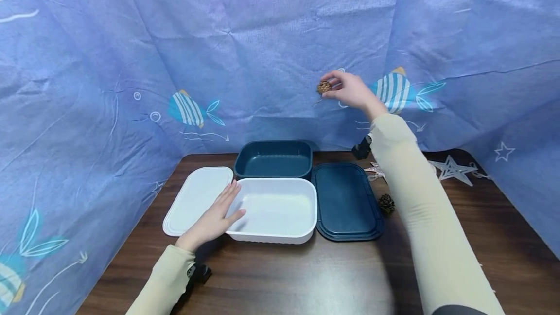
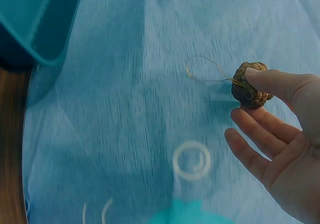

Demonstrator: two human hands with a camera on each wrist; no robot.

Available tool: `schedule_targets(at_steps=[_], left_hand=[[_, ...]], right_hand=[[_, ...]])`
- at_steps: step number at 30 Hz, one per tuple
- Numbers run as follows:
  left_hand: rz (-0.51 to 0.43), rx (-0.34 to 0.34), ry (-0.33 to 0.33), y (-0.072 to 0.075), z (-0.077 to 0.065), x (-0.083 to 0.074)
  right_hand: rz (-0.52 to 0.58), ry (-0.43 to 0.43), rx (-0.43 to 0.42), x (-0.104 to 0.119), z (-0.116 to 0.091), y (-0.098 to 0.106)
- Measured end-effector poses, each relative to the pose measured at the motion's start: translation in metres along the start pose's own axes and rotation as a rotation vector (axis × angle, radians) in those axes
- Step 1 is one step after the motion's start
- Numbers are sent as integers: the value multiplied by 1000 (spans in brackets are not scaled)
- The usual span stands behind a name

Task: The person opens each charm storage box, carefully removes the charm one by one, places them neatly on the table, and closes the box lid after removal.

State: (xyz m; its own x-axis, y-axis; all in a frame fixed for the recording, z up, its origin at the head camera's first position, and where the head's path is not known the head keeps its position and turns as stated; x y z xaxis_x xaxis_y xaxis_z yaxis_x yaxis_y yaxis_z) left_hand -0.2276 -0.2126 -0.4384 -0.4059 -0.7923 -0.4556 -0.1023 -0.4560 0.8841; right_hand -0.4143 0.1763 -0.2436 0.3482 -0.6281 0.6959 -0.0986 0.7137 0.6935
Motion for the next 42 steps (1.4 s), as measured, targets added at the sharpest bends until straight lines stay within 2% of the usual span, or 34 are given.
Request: schedule_targets(at_steps=[19,35,42], left_hand=[[15,-6,-17,2,2,3],[0,3,-19,0,3,2],[3,4,-11,0,1,2]], right_hand=[[-86,-76,-95,-34,-51,72],[-186,-141,-153,-67,-103,110],[-187,-169,-167,-80,-124,115]])
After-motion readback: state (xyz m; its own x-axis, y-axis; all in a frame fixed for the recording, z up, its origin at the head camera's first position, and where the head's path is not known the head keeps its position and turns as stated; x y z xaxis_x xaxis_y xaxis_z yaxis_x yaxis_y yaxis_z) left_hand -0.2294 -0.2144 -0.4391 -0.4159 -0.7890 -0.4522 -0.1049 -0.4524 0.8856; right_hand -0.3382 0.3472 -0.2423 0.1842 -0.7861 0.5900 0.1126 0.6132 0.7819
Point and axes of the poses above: each hand's wrist, its own z-axis towards the middle knuckle, its own y-axis out of the back of the hand, x = y × z, the point moved 3 cm from there along z, towards the middle knuckle, and after that the axes turned 3 degrees about -y, right-handed, at the moved point
